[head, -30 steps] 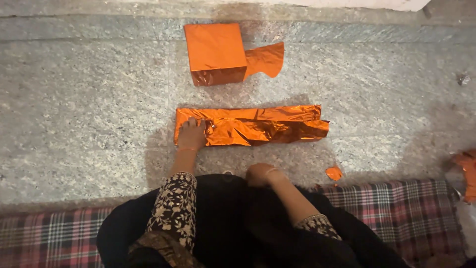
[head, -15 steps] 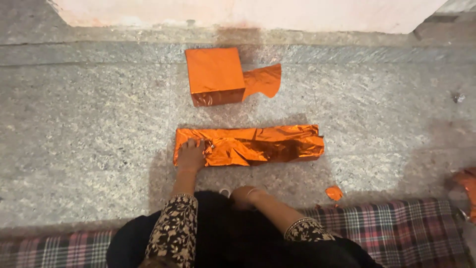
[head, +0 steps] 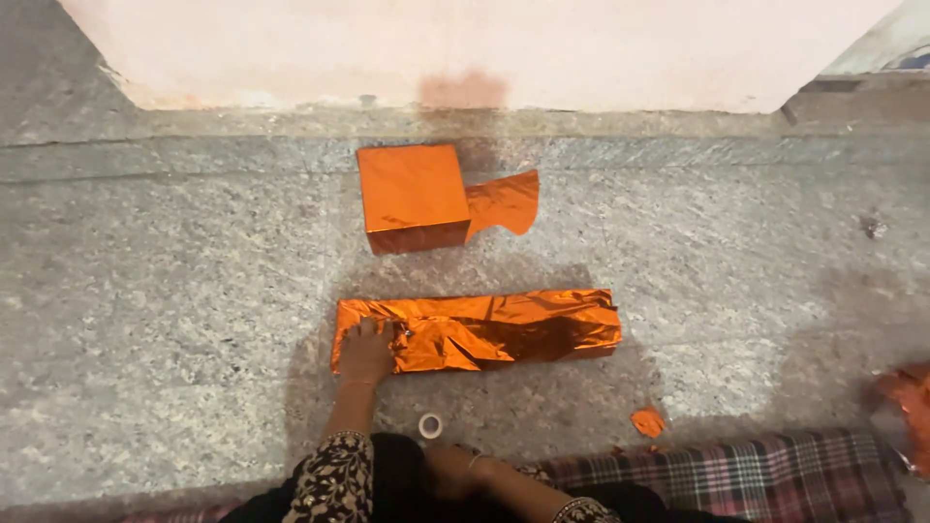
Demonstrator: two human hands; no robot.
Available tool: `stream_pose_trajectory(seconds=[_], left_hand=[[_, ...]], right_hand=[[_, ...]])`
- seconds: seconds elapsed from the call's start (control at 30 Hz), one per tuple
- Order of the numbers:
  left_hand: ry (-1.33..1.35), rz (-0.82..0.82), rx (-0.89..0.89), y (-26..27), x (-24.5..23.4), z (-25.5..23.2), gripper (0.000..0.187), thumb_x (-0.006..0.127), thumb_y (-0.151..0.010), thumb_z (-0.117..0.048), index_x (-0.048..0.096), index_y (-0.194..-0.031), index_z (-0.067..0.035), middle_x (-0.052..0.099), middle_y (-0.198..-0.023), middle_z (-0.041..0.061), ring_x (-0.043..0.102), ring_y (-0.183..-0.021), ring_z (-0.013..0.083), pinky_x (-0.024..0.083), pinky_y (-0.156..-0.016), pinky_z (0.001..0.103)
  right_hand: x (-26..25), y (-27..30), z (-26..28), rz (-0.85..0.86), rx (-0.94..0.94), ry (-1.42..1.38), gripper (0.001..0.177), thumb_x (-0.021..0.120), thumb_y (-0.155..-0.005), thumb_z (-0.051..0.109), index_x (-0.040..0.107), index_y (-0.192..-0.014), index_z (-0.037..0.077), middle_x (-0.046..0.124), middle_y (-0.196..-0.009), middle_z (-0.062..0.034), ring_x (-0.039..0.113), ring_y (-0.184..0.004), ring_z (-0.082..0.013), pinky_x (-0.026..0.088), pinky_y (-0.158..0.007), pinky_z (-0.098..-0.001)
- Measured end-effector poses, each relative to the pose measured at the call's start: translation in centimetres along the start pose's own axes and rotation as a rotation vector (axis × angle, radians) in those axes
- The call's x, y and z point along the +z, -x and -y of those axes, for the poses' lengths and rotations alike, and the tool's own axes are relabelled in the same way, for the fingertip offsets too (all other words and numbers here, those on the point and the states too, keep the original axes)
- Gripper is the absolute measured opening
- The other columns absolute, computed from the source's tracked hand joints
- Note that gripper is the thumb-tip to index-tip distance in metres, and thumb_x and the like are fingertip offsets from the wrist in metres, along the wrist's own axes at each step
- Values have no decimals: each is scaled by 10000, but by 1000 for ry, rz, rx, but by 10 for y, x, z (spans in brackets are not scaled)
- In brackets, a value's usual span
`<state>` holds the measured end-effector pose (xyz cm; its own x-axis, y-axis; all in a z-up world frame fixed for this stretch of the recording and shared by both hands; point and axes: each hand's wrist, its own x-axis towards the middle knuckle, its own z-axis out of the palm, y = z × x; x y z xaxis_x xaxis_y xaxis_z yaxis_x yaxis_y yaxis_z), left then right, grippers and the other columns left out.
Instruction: The person wraps a rectangular box with orange metallic foil paper. They fold the paper around the box, crease the edges, and secure the folds with clear tape. The wrapped box remains on the floor at the end of the clip.
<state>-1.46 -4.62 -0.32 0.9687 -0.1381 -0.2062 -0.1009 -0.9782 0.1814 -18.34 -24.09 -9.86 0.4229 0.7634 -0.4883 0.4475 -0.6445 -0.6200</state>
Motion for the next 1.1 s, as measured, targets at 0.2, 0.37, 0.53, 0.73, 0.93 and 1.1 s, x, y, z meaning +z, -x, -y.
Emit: stream_pose_trajectory(seconds=[0.2, 0.37, 0.53, 0.73, 0.93, 1.1], left_hand=[[11, 28, -13, 2, 5, 7, 652, 724, -862, -294, 497, -1473, -265, 493, -1397, 101, 469, -1330, 359, 444, -1085, 477], [3, 17, -10, -6, 5, 5, 637, 710, -872, -284, 496, -1472, -263, 491, -1408, 97, 467, -1334, 352, 444, -1087, 468], [59, 5, 8, 8, 6, 6, 602, 704, -880, -265, 509, -1449, -242, 496, -1406, 109, 459, -1331, 364, 442, -1071, 469], [20, -86, 60, 8, 2, 8, 655, 763, -819, -306, 525, -1422, -220, 491, -1398, 126, 466, -1304, 354, 445, -1065, 462], [58, -32, 4, 8, 7, 9, 609, 737, -843, -278, 542, -1419, -260, 528, -1310, 101, 492, -1280, 324, 468, -1044, 464], [-3, -146, 64, 6, 10, 12, 578, 719, -841, -234, 570, -1400, -250, 544, -1294, 90, 514, -1252, 324, 486, -1021, 449]], right_hand=[[-3, 23, -6, 116, 39, -228, 351, 636, -848, 181, 715, -1172, 68, 726, -1129, -217, 690, -1049, -390, 541, -904, -479], [2, 6, 21, 173, -3, -171, 351, 642, -859, 176, 706, -1190, 79, 725, -1155, -195, 683, -1080, -374, 538, -930, -467], [13, -2, 59, 39, -3, -312, 352, 649, -870, 171, 697, -1209, 90, 723, -1182, -173, 675, -1110, -358, 535, -956, -454], [-61, 10, 32, -590, 118, -550, 355, 656, -883, 165, 686, -1231, 103, 721, -1213, -146, 666, -1147, -339, 531, -987, -440], [-164, 12, -2, -987, 237, 79, 494, 669, -882, 197, 590, -1360, 105, 591, -1418, -135, 497, -1352, -353, 387, -1117, -482], [-193, 7, -19, -705, 325, 180, 618, 598, -966, 310, 416, -1524, 115, 322, -1632, -134, 252, -1513, -355, 204, -1201, -531]])
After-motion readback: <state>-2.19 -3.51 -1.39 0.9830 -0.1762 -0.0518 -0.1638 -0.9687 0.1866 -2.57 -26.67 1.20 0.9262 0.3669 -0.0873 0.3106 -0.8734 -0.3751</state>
